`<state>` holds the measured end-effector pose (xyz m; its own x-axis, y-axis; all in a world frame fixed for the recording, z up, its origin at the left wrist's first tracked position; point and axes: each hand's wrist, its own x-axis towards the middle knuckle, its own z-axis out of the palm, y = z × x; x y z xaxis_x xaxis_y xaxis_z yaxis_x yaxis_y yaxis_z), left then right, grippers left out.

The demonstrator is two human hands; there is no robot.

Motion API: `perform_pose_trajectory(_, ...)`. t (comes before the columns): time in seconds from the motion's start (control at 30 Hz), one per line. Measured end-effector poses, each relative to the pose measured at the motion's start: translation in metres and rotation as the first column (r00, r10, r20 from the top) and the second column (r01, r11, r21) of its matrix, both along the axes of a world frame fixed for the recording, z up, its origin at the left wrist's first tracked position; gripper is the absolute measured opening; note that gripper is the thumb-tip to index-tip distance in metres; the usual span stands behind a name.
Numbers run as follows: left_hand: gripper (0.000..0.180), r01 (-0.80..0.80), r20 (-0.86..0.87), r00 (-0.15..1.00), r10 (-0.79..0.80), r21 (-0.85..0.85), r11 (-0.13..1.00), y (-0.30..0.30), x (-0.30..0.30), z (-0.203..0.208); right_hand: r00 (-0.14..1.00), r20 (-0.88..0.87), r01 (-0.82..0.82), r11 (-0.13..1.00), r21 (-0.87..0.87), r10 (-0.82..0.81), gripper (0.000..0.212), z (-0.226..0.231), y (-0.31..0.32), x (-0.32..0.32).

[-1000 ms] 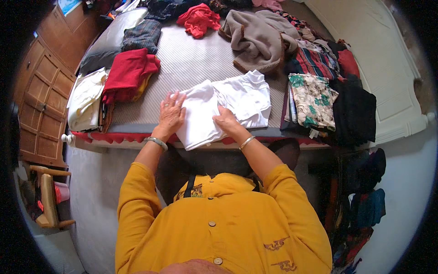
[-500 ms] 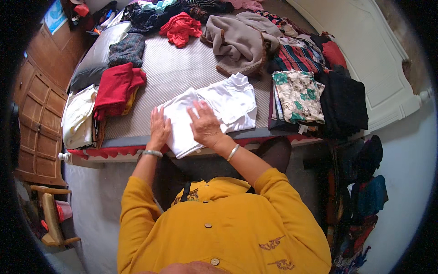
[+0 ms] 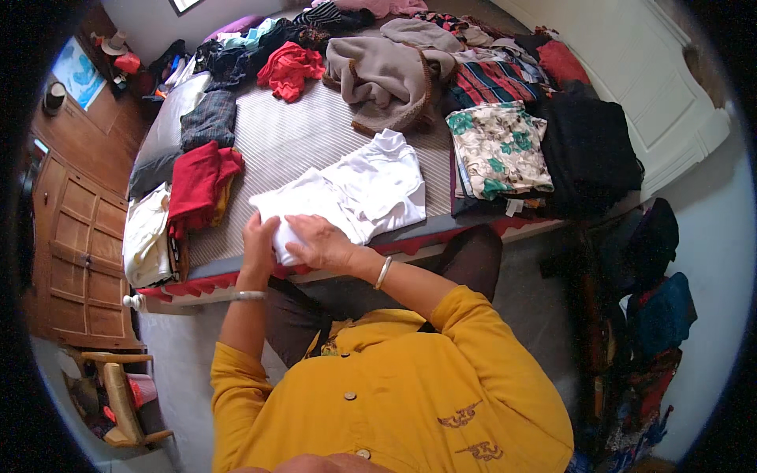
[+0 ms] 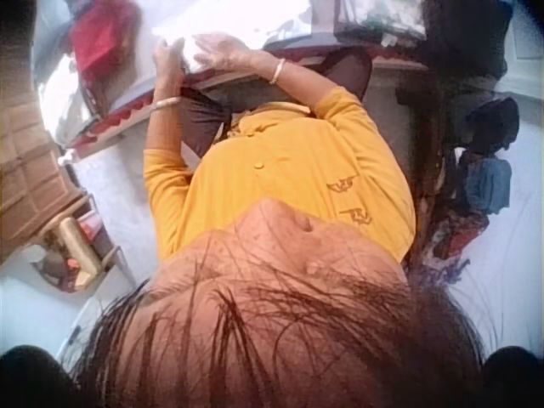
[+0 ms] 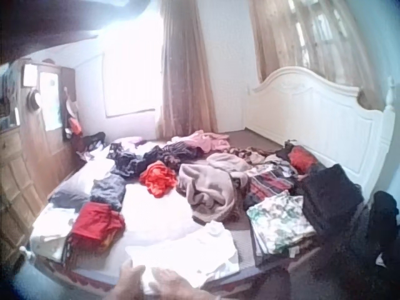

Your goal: Folding a white long-sleeved ribbed shirt on a bed.

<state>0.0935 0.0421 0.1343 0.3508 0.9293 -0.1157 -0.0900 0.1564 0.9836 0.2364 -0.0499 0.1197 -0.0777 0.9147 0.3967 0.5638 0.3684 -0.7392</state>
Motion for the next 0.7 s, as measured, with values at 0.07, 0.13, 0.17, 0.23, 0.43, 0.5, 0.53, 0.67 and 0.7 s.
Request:
perform_pose_trajectory(0.07, 0.026, 0.08, 0.12, 0.989, -0.088, 0.071, 0.994, -0.003, 0.047, 0.032, 0.988, -0.136, 0.099, 0.98, 0.172, -0.076, 0.051, 0.001, 0.007, 0.022)
perform_pose_trajectory(0.13, 0.027, 0.166, -0.028, 0.986, -0.164, 0.204, 0.965, 0.005, 0.087, 0.044, 0.885, -0.454, 0.112, 0.994, -0.012, -0.105, 0.046, 0.017, 0.007, 0.05)
perform_pose_trajectory(0.17, 0.03, 0.2, -0.028, 0.98, -0.199, 0.232, 0.952, 0.004, 0.111, 0.046, 0.73, -0.656, 0.034, 0.968, -0.25, -0.195, 0.044, 0.032, 0.0, 0.071)
perform_pose_trajectory(0.23, 0.05, 0.382, -0.056, 0.924, -0.378, 0.092, 0.92, -0.006, 0.162, 0.045, 0.551, -0.812, 0.086, 0.982, -0.171, -0.19, 0.042, 0.017, -0.011, 0.122)
perform_pose_trajectory(0.43, 0.039, 0.489, -0.484, 0.844, -0.229, 0.523, 0.698, -0.045, 0.207, -0.037, 0.398, -0.656, 0.315, 0.767, -0.559, -0.642, 0.063, -0.047, -0.05, 0.209)
perform_pose_trajectory(0.5, 0.037, 0.487, -0.51, 0.839, -0.191, 0.546, 0.681, -0.044, 0.19, -0.041, 0.504, -0.609, 0.367, 0.79, -0.491, -0.613, 0.062, -0.052, -0.051, 0.207)
perform_pose_trajectory(0.53, 0.037, 0.475, -0.538, 0.841, -0.058, 0.683, 0.555, -0.043, 0.187, -0.037, 0.493, -0.61, 0.372, 0.784, -0.497, -0.62, 0.062, -0.061, -0.052, 0.212)
perform_pose_trajectory(0.67, 0.045, 0.572, -0.681, 0.698, 0.223, 0.717, 0.399, -0.026, 0.174, -0.044, 0.641, -0.361, 0.546, 0.733, -0.405, -0.677, 0.056, -0.065, -0.041, 0.213)
perform_pose_trajectory(0.7, 0.049, 0.609, -0.731, 0.609, 0.308, 0.68, 0.41, -0.024, 0.171, -0.045, 0.643, -0.268, 0.625, 0.693, -0.359, -0.718, 0.053, -0.06, -0.041, 0.209)
